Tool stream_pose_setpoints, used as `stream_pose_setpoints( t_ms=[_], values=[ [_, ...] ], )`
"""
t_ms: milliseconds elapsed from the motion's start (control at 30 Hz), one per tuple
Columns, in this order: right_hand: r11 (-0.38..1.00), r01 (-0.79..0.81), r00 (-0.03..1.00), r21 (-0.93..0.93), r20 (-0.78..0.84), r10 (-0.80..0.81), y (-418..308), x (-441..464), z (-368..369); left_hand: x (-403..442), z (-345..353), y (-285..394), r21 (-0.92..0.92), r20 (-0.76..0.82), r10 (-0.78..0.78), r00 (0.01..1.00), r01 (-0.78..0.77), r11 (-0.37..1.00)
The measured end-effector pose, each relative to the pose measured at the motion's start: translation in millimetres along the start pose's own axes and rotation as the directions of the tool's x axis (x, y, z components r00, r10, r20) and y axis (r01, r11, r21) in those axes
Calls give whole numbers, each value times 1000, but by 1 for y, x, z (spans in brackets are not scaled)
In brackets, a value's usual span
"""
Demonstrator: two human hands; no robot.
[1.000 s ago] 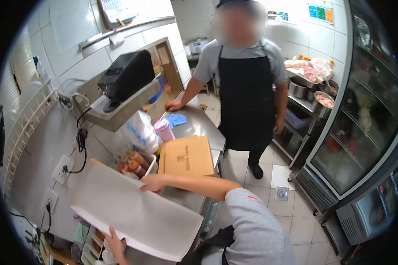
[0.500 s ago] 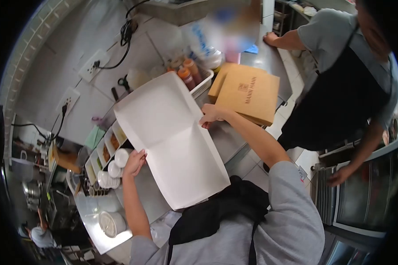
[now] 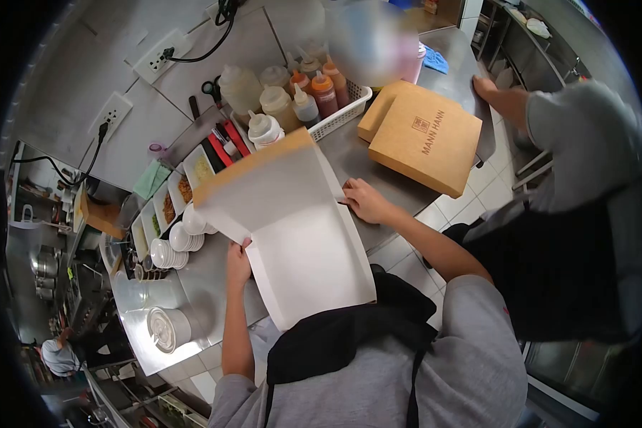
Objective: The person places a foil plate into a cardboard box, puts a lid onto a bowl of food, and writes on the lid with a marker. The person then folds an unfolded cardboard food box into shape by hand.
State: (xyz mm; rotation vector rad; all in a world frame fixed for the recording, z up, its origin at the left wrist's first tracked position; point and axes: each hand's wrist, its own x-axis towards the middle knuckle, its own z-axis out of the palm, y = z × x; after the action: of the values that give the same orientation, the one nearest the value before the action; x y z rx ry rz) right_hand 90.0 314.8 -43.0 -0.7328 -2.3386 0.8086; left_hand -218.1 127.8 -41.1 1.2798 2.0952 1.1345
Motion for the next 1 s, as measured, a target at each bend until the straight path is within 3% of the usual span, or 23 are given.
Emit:
stream_pose_setpoints(
  t_ms=[67,167,267,367,400,467,500,533,567,600,667,700,800,867,933,1000],
  values=[
    [993,-35,990,-115,134,50,-7,-6,-3,-7,3,-14,59,-84,92,992,-87,994],
    [991,-29,994,-128,105,43,-14,-9,-1,-17,8,-15,127,-176,151,973,-130,983],
    [989,34,971,-141,238,0,-8,0,-10,-23,10,-3,216,-239,213,947,-162,963],
    [968,-248,857,28,472,206,-24,24,-33,-24,2,-5,325,-150,265,953,-205,923],
    [976,-173,877,130,471,93,-4,28,-27,-22,4,-19,344,-108,256,961,-206,916],
    [880,-465,732,98,602,320,1,49,-29,-23,-1,-23,374,19,144,989,-140,917],
    [803,-593,630,62,657,414,1,57,-30,-24,1,-18,323,-6,153,988,-142,936],
    [813,-568,652,130,674,348,0,62,-28,-26,5,-11,270,-32,162,986,-148,951],
    [808,-580,610,101,711,350,-1,68,-28,-26,5,-7,216,-59,171,984,-155,964],
    [803,-592,566,71,745,352,-9,74,-29,-26,0,-5,139,33,98,995,-101,985],
    [784,-617,459,63,839,293,-6,81,-27,-20,-5,-25,-239,45,-107,993,114,964],
    [764,-641,479,79,818,318,-12,81,-24,-18,-10,-34,-417,77,-205,976,219,882],
    [757,-650,521,73,768,373,-42,80,-23,-8,-32,-32,-383,103,-106,989,138,913],
    [823,-568,549,10,750,370,-59,79,-27,-1,-37,-41,-340,254,14,967,76,937],
    [843,-538,569,-23,728,383,-46,69,-21,-4,-41,-28,-426,364,-53,930,217,878],
    [871,-490,634,-31,674,380,-42,56,-17,-17,-42,33,-579,474,-261,841,521,628]
  ],
)
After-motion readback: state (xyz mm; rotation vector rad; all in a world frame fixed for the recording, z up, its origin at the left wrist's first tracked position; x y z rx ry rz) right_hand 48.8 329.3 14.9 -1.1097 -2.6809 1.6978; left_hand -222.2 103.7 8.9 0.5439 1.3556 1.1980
